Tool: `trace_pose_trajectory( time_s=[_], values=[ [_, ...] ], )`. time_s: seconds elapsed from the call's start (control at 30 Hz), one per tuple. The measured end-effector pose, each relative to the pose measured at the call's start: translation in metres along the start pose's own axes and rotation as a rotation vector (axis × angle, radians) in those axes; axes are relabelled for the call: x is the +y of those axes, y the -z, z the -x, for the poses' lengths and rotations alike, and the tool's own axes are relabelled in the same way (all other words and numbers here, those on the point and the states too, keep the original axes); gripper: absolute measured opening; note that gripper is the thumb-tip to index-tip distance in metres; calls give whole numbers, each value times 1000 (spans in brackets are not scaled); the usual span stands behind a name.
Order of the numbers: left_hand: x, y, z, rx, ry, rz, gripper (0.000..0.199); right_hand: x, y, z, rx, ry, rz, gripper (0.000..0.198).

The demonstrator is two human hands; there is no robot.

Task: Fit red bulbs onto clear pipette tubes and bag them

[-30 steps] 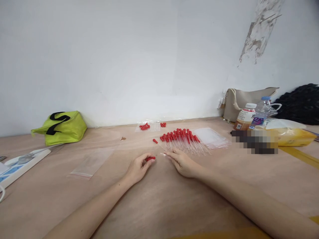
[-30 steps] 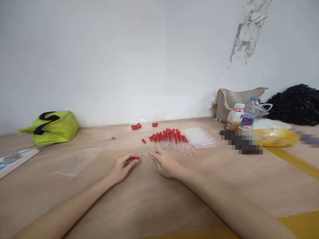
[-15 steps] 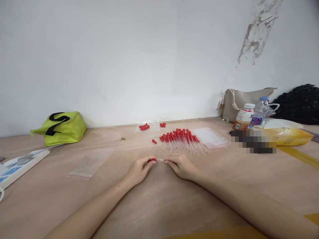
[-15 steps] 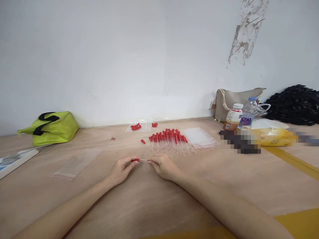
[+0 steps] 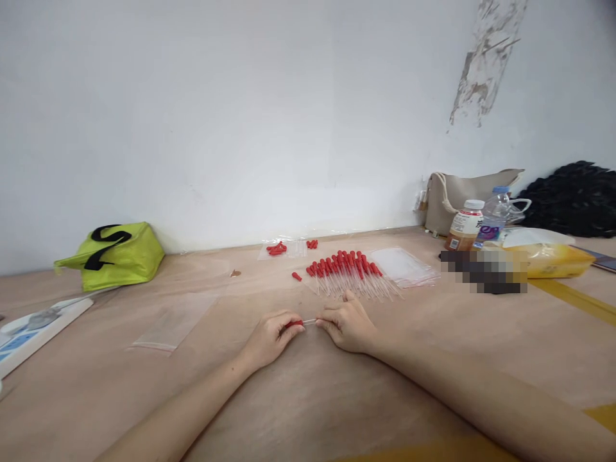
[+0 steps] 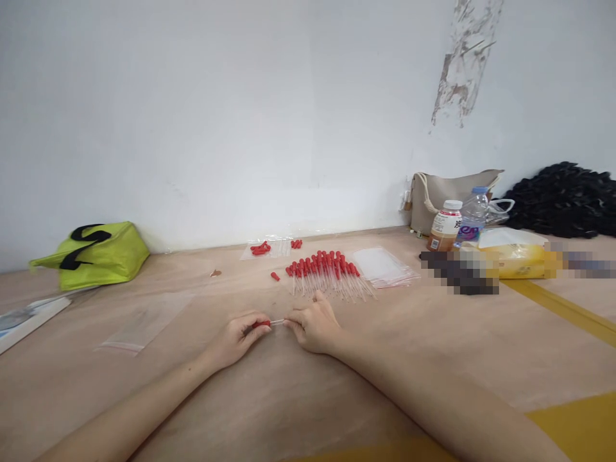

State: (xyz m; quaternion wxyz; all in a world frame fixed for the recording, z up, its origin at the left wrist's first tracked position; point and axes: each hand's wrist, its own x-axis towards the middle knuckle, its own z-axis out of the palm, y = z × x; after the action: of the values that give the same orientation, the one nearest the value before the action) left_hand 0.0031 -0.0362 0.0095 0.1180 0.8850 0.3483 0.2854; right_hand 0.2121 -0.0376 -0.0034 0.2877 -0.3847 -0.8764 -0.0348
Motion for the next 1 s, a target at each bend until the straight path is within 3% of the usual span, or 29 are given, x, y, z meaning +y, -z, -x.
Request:
trace_pose_trajectory(
  time_s=[0.3, 0.53, 0.77, 0.87, 0.93, 1.0],
  values=[
    [0, -3, 1, -15, -102, -58, 19, -11, -3, 0, -16, -8, -23, 23],
    [-2, -2, 0, -31, -106, -78, 21, -9, -5, -1, -43, 9, -36, 27],
    [-14, 7, 0, 63, -78, -114, 19, -13, 12, -2, -52, 13, 43, 26],
    [-20, 9, 2, 181, -9, -147, 25, -11, 23, -6, -98, -28, 59, 26],
    [-26, 10, 3, 286, 100, -197, 38, -3, 27, -14, -87, -127, 15, 26],
    [-33, 11, 4, 307, 211, -241, 43, 7, 27, -27, -47, -252, -54, 26]
  ],
)
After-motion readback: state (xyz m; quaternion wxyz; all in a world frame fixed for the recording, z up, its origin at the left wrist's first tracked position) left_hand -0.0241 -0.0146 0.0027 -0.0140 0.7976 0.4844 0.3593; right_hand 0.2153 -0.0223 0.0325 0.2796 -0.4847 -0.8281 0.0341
